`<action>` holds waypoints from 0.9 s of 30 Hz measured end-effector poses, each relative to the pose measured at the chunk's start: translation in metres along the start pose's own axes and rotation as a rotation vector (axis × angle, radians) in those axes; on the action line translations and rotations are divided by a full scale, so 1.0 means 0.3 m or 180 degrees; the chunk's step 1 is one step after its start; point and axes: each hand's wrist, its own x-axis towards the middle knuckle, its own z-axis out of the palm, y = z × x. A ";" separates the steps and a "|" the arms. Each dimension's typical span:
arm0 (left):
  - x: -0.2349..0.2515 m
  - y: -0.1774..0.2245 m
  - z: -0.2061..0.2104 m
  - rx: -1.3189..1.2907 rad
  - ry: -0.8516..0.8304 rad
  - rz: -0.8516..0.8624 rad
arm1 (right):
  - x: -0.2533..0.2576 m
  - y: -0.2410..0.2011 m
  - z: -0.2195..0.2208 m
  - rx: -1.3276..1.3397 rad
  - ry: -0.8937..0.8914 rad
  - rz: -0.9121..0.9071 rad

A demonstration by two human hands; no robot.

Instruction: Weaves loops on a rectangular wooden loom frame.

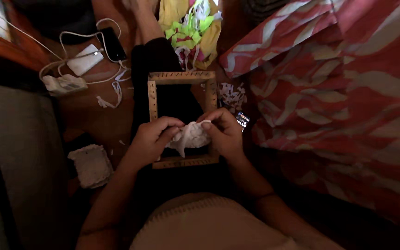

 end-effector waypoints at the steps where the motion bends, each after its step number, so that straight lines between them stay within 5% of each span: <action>1: -0.001 -0.002 0.001 -0.0014 0.0029 0.0006 | 0.006 -0.008 -0.001 0.0095 0.0008 0.0192; 11: -0.040 -0.009 0.030 -0.0670 0.0234 0.0057 | -0.006 0.007 0.002 0.0267 -0.0081 0.0263; 17: -0.047 -0.015 0.056 0.0563 0.0387 0.0447 | -0.010 0.003 0.017 0.0212 0.0154 0.0297; 27: -0.027 0.016 0.067 0.1134 0.0575 0.0278 | -0.024 -0.004 0.055 -0.0341 0.0170 -0.0091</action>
